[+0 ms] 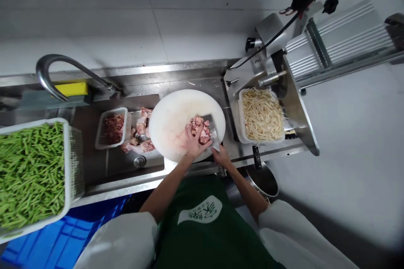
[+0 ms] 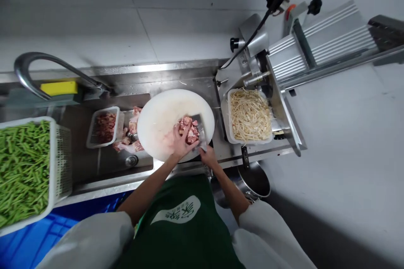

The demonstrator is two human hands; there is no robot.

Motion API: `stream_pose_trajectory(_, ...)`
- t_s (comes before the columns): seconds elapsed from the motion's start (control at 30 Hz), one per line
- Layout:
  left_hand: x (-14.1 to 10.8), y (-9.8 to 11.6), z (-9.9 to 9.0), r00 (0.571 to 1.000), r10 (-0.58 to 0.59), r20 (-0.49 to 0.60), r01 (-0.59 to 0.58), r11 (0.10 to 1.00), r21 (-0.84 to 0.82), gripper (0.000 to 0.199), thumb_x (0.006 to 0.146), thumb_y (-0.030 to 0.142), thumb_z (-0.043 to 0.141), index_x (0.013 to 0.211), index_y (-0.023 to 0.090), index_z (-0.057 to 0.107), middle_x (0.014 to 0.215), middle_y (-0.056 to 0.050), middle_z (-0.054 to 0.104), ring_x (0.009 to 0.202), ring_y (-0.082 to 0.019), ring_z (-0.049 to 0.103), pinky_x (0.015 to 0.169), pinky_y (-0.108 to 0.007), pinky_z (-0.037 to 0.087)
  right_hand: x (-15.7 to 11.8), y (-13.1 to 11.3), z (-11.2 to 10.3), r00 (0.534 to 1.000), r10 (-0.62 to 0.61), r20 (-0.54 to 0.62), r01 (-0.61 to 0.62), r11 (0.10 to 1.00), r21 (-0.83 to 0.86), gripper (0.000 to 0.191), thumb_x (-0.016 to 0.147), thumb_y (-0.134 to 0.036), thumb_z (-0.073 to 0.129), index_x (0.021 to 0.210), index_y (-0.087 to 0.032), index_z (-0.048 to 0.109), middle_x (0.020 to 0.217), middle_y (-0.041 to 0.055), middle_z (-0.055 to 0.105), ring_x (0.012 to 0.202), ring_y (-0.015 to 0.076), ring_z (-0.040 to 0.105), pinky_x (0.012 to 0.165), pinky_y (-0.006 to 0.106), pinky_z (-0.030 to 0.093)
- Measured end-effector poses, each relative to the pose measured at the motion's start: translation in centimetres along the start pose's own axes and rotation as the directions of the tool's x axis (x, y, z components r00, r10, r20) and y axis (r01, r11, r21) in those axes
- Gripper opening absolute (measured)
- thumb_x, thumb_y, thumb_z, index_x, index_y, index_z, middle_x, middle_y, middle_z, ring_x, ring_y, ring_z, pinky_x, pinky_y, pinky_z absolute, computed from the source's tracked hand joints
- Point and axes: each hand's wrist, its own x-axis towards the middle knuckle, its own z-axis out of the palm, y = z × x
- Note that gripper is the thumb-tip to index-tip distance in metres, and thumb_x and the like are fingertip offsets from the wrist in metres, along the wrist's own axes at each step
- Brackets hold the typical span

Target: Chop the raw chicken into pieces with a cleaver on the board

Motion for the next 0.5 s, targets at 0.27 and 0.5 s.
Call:
stream_pose_trajectory(0.27, -0.2, 3.4, 3.4, 0.959, -0.169, -0.229, 0.165, 0.986, -0.038, 0.063, 0.084, 0.043, 0.071, 0.141, 0.024, 0.055, 0.159, -0.015, 0.019, 0.149, -0.041, 0.016, 0.119, -0.064, 0.023, -0.8, -1.4, 1.8, 0.995, -0.017, 0.096, 0.010, 0.997, 0.074, 0.036, 0.091, -0.042, 0.047, 0.110, -0.016, 0.064, 0.074, 0.0055, 0.071, 0.077, 0.0227, 0.070, 0.068, 0.030, 0.056)
stream_pose_trajectory(0.5, -0.2, 5.0, 1.8, 0.956, -0.112, -0.273, 0.115, 0.993, -0.003, 0.063, 0.084, 0.043, 0.072, 0.142, 0.026, 0.053, 0.158, -0.015, 0.024, 0.148, -0.040, 0.020, 0.117, -0.062, 0.028, -2.2, -2.0, 1.3, 0.997, -0.034, 0.063, 0.027, 0.994, 0.108, 0.040, 0.091, -0.047, 0.048, 0.112, -0.017, 0.064, 0.068, 0.0035, 0.067, 0.074, 0.0235, 0.069, 0.063, 0.030, 0.055)
